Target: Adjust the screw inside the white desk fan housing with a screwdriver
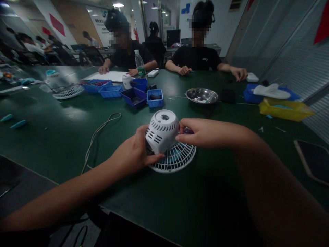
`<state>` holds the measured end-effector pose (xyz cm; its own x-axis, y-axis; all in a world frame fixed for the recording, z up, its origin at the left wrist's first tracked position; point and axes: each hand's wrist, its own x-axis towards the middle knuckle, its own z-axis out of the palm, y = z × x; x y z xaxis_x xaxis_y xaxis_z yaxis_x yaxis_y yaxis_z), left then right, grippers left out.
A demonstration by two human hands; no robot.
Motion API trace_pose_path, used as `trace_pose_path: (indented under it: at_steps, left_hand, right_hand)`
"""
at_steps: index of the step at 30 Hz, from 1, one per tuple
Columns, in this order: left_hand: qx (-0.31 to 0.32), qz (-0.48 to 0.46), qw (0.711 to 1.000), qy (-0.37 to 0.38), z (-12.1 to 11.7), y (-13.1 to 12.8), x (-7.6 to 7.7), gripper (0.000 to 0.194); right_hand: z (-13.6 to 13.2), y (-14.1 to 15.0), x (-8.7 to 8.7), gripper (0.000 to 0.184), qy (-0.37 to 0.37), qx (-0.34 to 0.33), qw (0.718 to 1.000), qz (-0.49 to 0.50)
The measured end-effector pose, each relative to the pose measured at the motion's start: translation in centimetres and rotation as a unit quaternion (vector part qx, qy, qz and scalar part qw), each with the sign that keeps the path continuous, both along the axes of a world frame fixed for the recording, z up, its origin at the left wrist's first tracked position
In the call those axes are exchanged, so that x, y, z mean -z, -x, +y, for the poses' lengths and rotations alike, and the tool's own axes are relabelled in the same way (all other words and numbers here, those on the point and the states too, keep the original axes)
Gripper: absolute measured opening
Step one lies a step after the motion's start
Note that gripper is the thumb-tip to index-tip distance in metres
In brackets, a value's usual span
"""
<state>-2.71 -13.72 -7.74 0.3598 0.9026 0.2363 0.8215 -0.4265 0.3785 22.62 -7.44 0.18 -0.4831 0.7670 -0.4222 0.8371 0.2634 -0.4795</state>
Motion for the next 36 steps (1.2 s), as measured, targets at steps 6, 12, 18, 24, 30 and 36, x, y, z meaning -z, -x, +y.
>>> trace_pose_path:
  at_steps: [6,12,18,24,30,36]
  left_hand:
    - [0.079,-0.05,0.996,0.001,-0.7,-0.4,0.7,0.088]
    - [0.161,-0.101,0.981,0.024,-0.8,-0.5,1.5,0.089]
    - [0.199,-0.128,0.969,0.069,-0.5,0.0,1.0,0.093]
    - [0.226,-0.16,0.948,0.156,-0.2,1.9,-1.0,0.074]
    - [0.054,-0.103,0.991,0.065,3.3,8.5,-0.3,0.037]
    - [-0.267,-0.017,0.961,-0.073,7.1,24.4,2.0,0.031]
  right_hand:
    - [0.6,-0.5,0.2,0.063,-0.024,0.03,0.999,0.018]
    - [0.7,-1.2,-0.4,0.073,-0.057,0.07,0.995,-0.037]
    - [0.2,-0.1,-1.0,0.081,-0.138,0.126,0.982,-0.001]
    - [-0.1,0.5,-1.1,0.079,-0.126,0.139,0.982,0.024]
    - [0.5,0.0,-0.5,0.083,-0.132,0.149,0.98,0.024]
    - [0.4,0.6,-0.6,0.073,-0.124,0.169,0.977,0.024]
